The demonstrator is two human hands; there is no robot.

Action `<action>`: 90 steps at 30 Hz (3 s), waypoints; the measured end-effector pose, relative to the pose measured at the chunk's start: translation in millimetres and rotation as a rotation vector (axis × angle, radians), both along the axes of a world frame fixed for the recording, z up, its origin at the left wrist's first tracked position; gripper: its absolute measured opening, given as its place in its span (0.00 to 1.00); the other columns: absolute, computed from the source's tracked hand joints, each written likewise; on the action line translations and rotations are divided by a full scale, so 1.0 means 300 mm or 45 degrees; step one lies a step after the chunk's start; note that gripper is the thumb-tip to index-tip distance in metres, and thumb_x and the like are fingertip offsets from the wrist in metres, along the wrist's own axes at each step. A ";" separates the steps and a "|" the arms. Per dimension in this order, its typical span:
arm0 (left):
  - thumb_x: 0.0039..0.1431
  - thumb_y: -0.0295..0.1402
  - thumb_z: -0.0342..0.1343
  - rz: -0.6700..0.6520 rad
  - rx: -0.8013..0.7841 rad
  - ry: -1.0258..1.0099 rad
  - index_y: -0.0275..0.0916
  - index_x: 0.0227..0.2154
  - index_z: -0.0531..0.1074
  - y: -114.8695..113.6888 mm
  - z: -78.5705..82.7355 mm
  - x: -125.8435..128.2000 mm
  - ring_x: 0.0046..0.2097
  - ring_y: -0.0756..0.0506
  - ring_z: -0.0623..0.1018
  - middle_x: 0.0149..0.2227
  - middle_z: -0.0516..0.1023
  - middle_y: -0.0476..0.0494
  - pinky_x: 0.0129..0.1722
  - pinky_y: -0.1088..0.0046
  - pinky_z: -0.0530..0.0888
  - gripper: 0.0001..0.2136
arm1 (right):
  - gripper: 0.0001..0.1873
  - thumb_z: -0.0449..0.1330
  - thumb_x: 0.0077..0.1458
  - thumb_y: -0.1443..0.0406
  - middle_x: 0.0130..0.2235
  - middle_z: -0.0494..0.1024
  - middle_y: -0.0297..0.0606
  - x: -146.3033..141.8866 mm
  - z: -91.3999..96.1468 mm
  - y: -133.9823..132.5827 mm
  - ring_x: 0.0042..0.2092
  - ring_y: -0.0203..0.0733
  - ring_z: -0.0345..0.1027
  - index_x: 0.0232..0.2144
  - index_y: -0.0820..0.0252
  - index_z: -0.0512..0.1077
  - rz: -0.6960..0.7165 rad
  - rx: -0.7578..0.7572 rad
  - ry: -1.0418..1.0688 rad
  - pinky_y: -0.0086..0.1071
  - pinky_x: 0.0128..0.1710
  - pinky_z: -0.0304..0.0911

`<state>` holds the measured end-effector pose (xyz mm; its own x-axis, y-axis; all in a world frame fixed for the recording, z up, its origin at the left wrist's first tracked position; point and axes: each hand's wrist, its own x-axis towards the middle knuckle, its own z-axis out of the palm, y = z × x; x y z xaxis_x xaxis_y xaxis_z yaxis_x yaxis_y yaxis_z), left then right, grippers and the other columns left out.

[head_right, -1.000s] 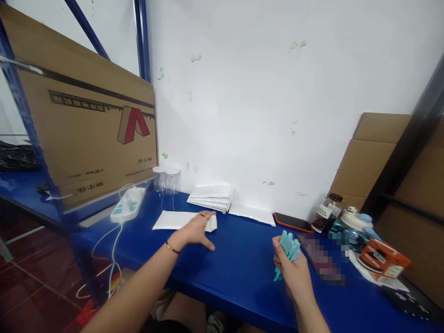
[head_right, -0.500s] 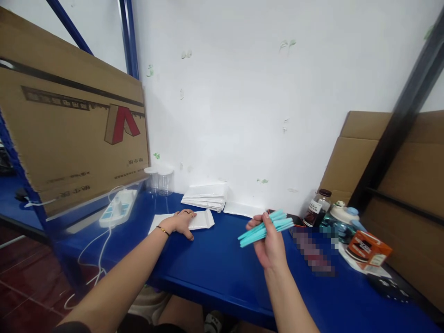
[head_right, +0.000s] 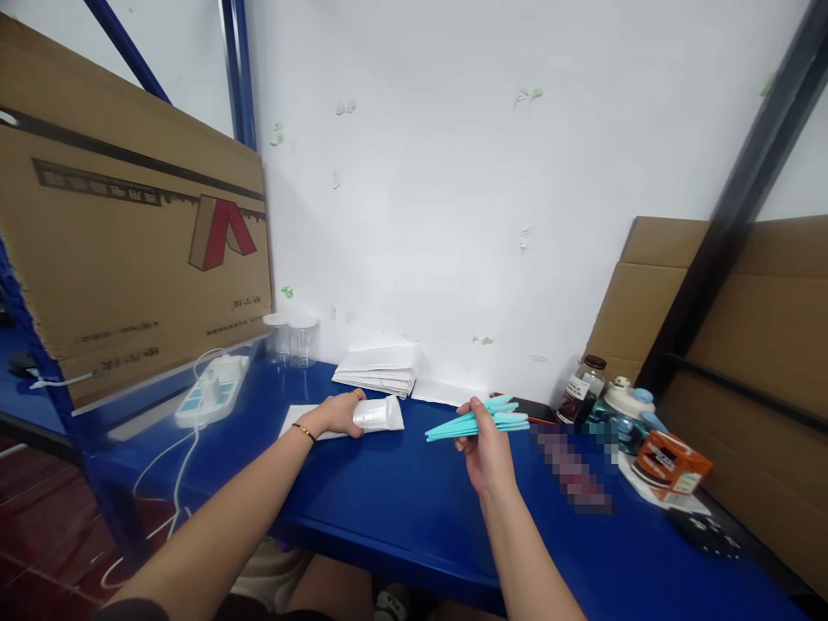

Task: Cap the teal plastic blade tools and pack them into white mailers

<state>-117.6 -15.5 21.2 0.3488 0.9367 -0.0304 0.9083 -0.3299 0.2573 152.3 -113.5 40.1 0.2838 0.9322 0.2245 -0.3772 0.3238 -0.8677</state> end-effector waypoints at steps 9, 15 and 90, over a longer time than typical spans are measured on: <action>0.41 0.33 0.60 -0.577 0.005 -0.957 0.38 0.48 0.64 -0.154 0.088 0.208 0.41 0.44 0.73 0.43 0.73 0.45 0.39 0.72 0.70 0.27 | 0.14 0.63 0.46 0.56 0.27 0.71 0.33 -0.028 0.136 0.038 0.28 0.34 0.63 0.22 0.61 0.72 -0.244 0.300 -0.164 0.26 0.26 0.60; 0.43 0.31 0.61 -0.692 -0.019 -1.406 0.37 0.50 0.61 -0.185 0.072 0.321 0.41 0.46 0.71 0.43 0.70 0.45 0.41 0.71 0.68 0.28 | 0.16 0.62 0.46 0.53 0.28 0.73 0.35 -0.070 0.241 0.037 0.31 0.38 0.64 0.24 0.62 0.73 -0.019 0.204 -0.564 0.30 0.32 0.58; 0.52 0.31 0.58 -0.445 0.376 -0.710 0.46 0.41 0.71 -0.595 -0.204 0.070 0.47 0.45 0.68 0.43 0.73 0.46 0.47 0.69 0.65 0.12 | 0.15 0.49 0.57 0.70 0.38 0.79 0.38 -0.158 -0.296 -0.323 0.40 0.42 0.74 0.42 0.55 0.72 -0.193 0.854 -1.965 0.31 0.38 0.70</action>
<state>-96.7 -194.0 -40.1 0.5199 0.7089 0.4766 0.4963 -0.7047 0.5069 104.8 -210.4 -48.5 -0.4911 0.5512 0.6745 0.6974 0.7128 -0.0747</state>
